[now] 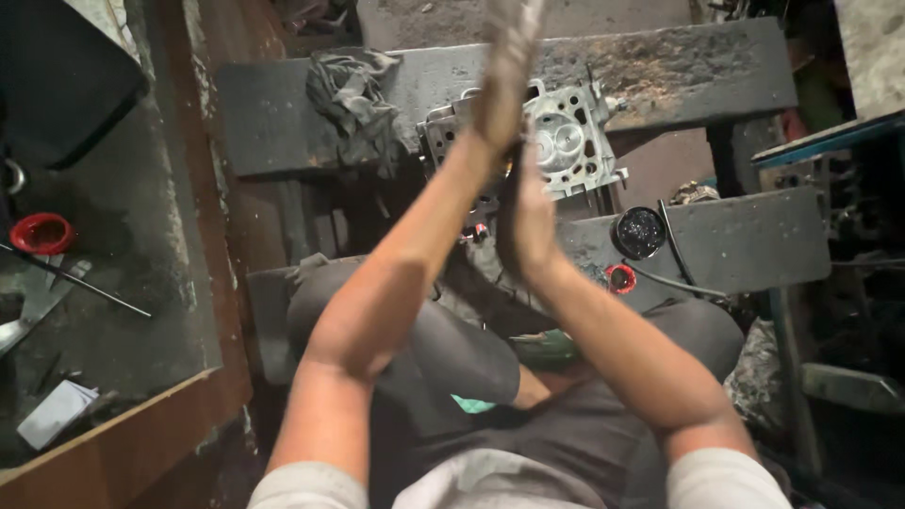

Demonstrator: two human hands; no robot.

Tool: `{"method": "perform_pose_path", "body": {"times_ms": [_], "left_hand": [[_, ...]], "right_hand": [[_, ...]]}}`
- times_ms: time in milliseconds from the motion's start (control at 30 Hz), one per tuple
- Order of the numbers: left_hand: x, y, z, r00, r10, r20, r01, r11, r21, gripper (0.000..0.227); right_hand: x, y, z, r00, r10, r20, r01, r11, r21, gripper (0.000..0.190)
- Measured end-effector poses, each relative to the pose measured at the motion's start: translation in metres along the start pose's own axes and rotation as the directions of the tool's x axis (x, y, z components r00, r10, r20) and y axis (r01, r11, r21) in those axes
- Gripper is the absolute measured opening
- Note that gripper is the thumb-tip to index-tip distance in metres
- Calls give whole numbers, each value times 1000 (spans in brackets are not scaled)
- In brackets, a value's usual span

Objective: The person sits on the floor and works on a metal engine cylinder head. They use a screwdriver to manipulate components inside the cylinder head and repeatedly rub their hands together, likely to spread grease or oil, before continuing to work on the part.

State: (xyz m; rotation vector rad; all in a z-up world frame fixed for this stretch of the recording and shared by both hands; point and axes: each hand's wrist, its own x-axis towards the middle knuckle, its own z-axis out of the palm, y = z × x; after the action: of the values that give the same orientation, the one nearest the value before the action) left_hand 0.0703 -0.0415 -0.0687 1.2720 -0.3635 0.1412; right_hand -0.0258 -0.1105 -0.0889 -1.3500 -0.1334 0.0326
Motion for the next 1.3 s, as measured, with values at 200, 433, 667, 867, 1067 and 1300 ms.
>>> {"method": "perform_pose_path", "body": {"times_ms": [200, 433, 667, 867, 1067, 1300], "left_hand": [[-99, 46, 48, 934, 348, -78, -276, 843, 462, 83], [17, 1, -6, 999, -48, 18, 51, 961, -271, 95], [-111, 77, 55, 942, 327, -74, -237, 806, 543, 82], [-74, 86, 26, 880, -109, -462, 120, 993, -8, 60], [-34, 64, -67, 664, 179, -726, -144, 983, 110, 35], [-18, 55, -87, 587, 136, -798, -138, 988, 67, 30]], "right_hand": [[120, -27, -32, 982, -79, -172, 91, 994, 58, 74], [4, -18, -4, 997, 73, 40, -83, 940, 331, 68], [124, -27, -41, 976, -90, -196, 104, 993, 63, 54], [48, -107, -31, 961, -272, 54, 277, 947, -162, 40], [15, -158, 0, 935, -244, 257, 333, 853, -401, 28], [32, -130, -9, 947, -234, 222, 277, 943, -185, 31]]}}
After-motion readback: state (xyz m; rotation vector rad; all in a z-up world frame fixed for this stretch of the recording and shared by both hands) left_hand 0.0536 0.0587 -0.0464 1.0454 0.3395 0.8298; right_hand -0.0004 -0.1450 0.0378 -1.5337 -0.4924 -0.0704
